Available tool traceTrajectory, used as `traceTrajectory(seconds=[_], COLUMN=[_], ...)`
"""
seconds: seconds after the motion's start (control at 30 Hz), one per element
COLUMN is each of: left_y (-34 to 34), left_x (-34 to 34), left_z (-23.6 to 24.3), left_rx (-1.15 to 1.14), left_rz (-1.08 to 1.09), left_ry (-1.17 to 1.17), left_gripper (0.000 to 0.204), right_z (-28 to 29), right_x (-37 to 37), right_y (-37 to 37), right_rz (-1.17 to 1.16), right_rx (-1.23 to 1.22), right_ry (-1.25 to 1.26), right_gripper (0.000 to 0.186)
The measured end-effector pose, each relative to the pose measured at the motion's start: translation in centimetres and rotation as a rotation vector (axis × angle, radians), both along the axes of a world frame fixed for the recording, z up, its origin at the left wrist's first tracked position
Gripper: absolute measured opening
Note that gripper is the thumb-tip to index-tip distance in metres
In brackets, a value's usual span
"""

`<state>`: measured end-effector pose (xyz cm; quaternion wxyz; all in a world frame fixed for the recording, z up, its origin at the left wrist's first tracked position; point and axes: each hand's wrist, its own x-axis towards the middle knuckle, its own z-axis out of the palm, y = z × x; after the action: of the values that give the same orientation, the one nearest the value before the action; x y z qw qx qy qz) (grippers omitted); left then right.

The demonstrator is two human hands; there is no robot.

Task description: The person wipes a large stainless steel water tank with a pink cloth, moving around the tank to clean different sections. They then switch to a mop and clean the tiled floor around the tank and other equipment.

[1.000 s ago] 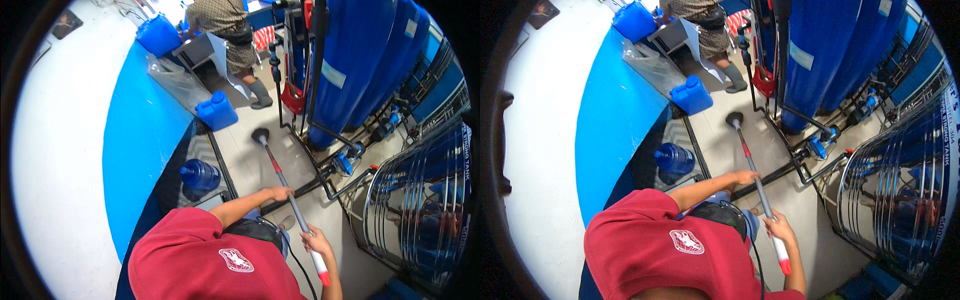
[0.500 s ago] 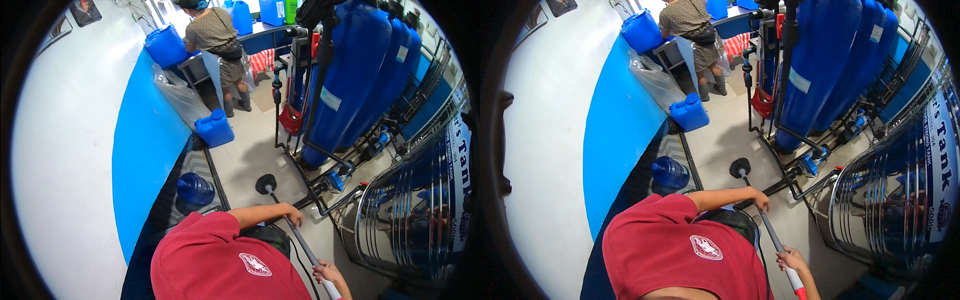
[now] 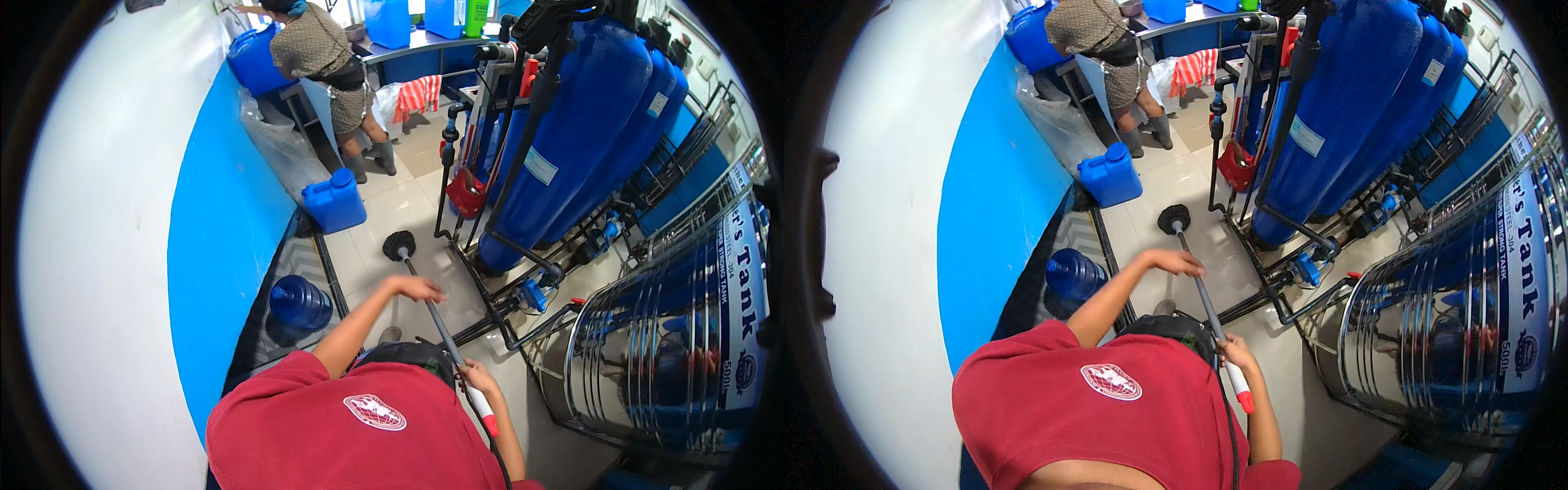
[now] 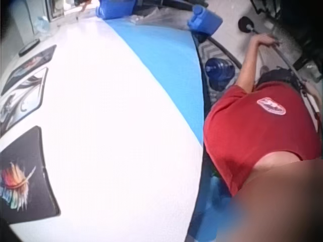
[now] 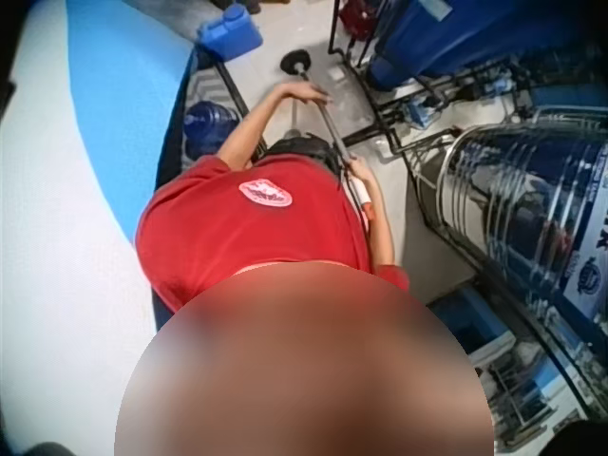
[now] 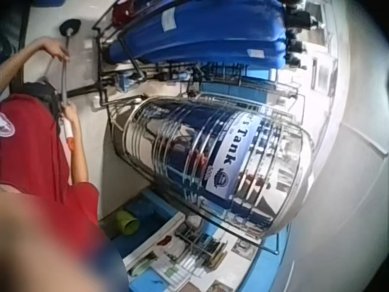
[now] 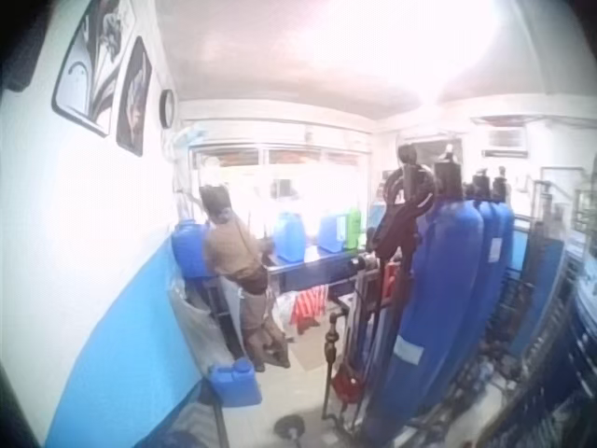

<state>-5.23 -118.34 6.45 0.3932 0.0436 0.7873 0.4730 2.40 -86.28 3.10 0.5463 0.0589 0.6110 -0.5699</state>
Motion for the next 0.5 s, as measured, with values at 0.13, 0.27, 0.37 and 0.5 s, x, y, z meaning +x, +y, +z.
traceTrajectory(seconds=[0.13, 0.27, 0.37, 0.5], left_y=[-8.2, -9.7, -8.2, -6.7], left_x=[0.3, -0.8, -1.2, -4.0], left_z=[4.4, -3.6, -12.5, -19.9], left_rx=[0.330, 0.105, 0.084, 0.451], left_rz=[0.094, 0.088, 0.418, 0.976], left_ry=[-0.218, -0.484, -0.537, -0.498], left_gripper=[0.062, 0.070, 0.076, 0.056], right_z=[2.1, 3.1, 3.3, 4.9], right_x=[-2.8, -6.0, -6.9, -4.3], right_y=[-3.0, -7.8, -12.9, -17.8], right_rz=[-0.094, -0.079, -0.086, -0.201], right_rx=[0.063, 0.097, 0.084, 0.012], right_ry=[-0.086, -0.075, -0.062, -0.200], right_gripper=[0.026, 0.035, 0.026, 0.050])
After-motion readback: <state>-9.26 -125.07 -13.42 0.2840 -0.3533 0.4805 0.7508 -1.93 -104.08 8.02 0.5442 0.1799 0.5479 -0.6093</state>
